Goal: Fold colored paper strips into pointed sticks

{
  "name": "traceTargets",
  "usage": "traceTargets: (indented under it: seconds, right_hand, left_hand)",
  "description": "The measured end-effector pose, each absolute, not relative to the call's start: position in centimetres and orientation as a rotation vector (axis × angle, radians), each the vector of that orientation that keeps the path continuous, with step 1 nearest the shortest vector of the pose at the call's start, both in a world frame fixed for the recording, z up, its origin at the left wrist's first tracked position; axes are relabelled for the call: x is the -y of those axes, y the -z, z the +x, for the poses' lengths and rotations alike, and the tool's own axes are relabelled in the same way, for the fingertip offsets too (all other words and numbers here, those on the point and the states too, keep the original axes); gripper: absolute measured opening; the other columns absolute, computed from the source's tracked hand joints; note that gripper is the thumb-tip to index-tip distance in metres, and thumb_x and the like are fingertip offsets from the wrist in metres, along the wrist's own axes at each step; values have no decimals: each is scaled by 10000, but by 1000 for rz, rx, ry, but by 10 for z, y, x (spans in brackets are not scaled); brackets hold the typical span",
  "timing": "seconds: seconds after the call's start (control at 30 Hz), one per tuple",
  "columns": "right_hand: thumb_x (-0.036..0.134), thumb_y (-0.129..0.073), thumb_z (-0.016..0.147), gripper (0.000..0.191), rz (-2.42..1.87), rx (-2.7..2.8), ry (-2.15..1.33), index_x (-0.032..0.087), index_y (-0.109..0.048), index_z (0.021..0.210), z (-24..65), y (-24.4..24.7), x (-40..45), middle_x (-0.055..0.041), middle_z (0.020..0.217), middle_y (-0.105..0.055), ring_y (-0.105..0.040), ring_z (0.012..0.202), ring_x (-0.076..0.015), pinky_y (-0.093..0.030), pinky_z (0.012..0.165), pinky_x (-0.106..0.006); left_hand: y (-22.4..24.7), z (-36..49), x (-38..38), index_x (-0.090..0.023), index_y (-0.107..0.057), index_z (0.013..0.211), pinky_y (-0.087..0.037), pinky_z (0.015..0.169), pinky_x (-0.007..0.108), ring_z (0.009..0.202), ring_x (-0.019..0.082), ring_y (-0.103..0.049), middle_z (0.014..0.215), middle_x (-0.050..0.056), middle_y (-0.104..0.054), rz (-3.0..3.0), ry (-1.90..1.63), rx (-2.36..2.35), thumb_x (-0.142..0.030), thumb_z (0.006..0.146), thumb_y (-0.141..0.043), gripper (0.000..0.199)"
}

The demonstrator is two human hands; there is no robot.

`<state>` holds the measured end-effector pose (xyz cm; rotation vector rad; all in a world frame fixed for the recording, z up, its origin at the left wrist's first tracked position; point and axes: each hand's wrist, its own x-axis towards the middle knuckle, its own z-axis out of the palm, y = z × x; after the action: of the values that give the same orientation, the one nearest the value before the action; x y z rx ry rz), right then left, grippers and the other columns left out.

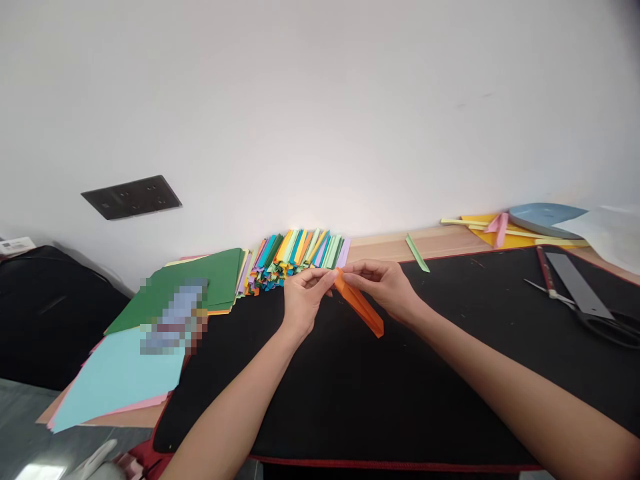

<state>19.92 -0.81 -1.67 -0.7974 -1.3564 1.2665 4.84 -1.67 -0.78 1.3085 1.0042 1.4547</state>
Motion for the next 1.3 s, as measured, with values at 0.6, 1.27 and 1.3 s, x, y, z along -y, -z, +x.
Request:
traceTargets:
  seconds: [0.6,1.27,1.3]
  right_hand:
    - [307,-728,662,256,-709,1288,-1628,166,-652,862,203,8,9,-1,719,-681,-625,641,-128,-464,619,-252]
    - [307,-768,603,267,-778,1149,-1627,169,-662,806,204,4,11,-1,681,-696,-621,568,-122,-441,550,-236]
    - [305,-771,600,268,-778,1143,-1630,169,-661,804,203,4,11,0,680,-695,-621,565,-121,-441,548,-236]
  left_hand:
    - [4,47,27,-171,-485,578,-323,447,211,426,78,-417,460,-37,-450,1813,-1222,-1134,-472,843,-492,400]
    - [2,50,30,-173,-426,557,-291,422,218,392,62,-385,456,-48,-405,1724,-1210,-1018,-468,836,-504,414]
    - [2,50,31,-173,-430,559,-293,426,218,396,63,-386,459,-46,-413,1738,-1212,-1015,-464,835,-507,409]
